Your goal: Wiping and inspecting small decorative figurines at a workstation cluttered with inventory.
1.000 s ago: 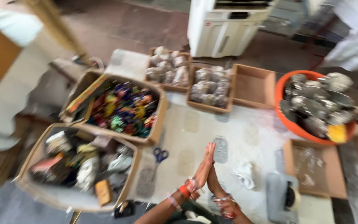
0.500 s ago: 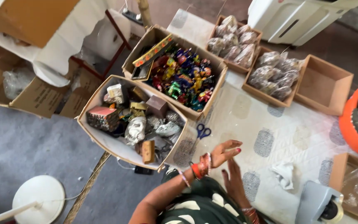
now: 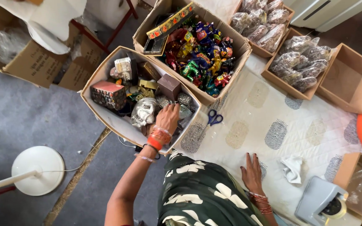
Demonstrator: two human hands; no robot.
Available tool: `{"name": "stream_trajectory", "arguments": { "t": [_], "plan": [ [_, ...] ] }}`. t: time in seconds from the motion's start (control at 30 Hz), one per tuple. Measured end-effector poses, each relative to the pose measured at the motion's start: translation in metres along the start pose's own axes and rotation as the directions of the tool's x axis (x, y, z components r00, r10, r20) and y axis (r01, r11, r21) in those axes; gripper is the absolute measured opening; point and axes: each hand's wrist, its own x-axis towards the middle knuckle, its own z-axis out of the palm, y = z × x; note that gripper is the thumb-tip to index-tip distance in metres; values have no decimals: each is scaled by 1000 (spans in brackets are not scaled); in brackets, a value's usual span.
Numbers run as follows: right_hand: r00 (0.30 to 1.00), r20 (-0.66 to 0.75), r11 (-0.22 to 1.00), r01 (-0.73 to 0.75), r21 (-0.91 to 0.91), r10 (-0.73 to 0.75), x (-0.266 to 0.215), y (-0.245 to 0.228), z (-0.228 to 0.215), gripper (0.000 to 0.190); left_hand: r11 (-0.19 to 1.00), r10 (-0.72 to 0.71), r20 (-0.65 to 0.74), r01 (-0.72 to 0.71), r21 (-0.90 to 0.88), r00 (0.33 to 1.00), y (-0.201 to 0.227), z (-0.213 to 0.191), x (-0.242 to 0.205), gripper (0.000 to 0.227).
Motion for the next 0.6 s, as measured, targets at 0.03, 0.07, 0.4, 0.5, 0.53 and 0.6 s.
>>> {"name": "stream_trajectory", "arguments": {
  "t": [0.03, 0.07, 0.4, 0.5, 0.53, 0.6],
  "plan": [
    [1000, -1, 1000, 2, -5, -2, -1, 1, -1, 76, 1000, -2, -3, 2, -4, 1000, 0, 13, 1, 44],
    [1000, 10, 1000, 12, 3, -12, -2, 2, -3, 77, 997, -54, 26, 52, 58, 998, 1, 25, 2, 42],
    [991, 137, 764, -86, 640, -4, 30, -1, -21, 60, 757, -400, 80, 378, -533, 913, 24, -63, 12, 46],
    [989, 75, 435, -14, 900, -125, 58, -40, -48, 54, 89, -342, 478, 534, -841, 809, 30, -59, 7, 38],
    [989, 73, 436, -11, 900, -127, 64, -71, -71, 54, 89, -343, 475, 531, -842, 810, 38, -54, 6, 38],
    [966, 134, 268, -73, 961, -220, 74, -132, -114, 55, -367, -259, 508, 403, -839, 821, 57, -43, 0, 43]
  ]
}}
